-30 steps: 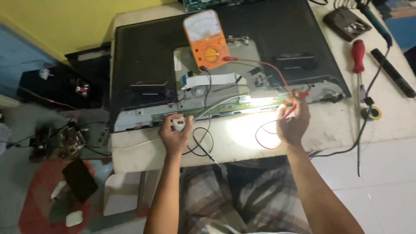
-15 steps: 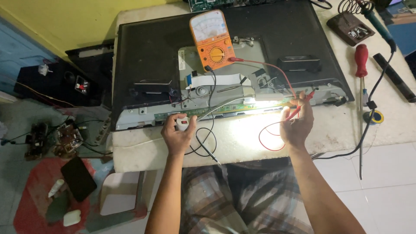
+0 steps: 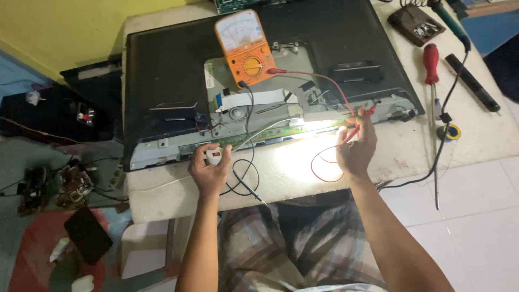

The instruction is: Inspecting and testing a television circuit board using a multimeter and a light source to diagnose faults.

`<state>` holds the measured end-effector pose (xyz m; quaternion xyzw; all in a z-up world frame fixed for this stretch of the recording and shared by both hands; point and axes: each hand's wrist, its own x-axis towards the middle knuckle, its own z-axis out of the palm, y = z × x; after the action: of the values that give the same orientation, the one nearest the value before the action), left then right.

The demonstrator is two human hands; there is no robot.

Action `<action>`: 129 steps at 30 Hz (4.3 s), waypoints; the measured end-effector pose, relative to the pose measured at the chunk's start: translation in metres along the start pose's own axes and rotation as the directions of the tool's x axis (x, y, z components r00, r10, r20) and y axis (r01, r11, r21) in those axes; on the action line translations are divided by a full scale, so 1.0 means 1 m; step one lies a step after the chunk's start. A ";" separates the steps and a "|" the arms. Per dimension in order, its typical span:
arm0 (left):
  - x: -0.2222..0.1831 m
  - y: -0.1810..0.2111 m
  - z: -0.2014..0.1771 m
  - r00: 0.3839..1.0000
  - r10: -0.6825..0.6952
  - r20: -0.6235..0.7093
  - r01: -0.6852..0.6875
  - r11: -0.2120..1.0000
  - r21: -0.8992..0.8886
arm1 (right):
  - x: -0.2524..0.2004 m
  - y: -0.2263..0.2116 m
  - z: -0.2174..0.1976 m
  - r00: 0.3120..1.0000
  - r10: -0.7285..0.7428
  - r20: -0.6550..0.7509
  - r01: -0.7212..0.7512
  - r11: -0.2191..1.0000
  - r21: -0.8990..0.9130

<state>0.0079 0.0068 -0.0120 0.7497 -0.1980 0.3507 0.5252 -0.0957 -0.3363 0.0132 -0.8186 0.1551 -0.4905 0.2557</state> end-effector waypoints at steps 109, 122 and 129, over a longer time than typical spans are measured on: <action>0.063 0.053 0.098 0.829 0.134 0.543 -0.332 0.899 0.285 | 0.002 0.011 0.003 0.976 0.212 -0.058 -0.215 0.976 -0.039; 0.064 0.064 0.102 0.833 0.093 0.545 -0.312 0.893 0.325 | 0.005 0.005 -0.002 0.972 0.231 -0.040 -0.232 0.972 -0.027; 0.063 0.065 0.102 0.842 0.116 0.527 -0.313 0.900 0.303 | 0.005 0.005 -0.002 0.971 0.237 -0.040 -0.238 0.970 -0.039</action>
<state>0.0399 -0.1076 0.0562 0.8732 -0.3393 0.2353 0.2589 -0.0949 -0.3434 0.0150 -0.7907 0.2669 -0.4673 0.2919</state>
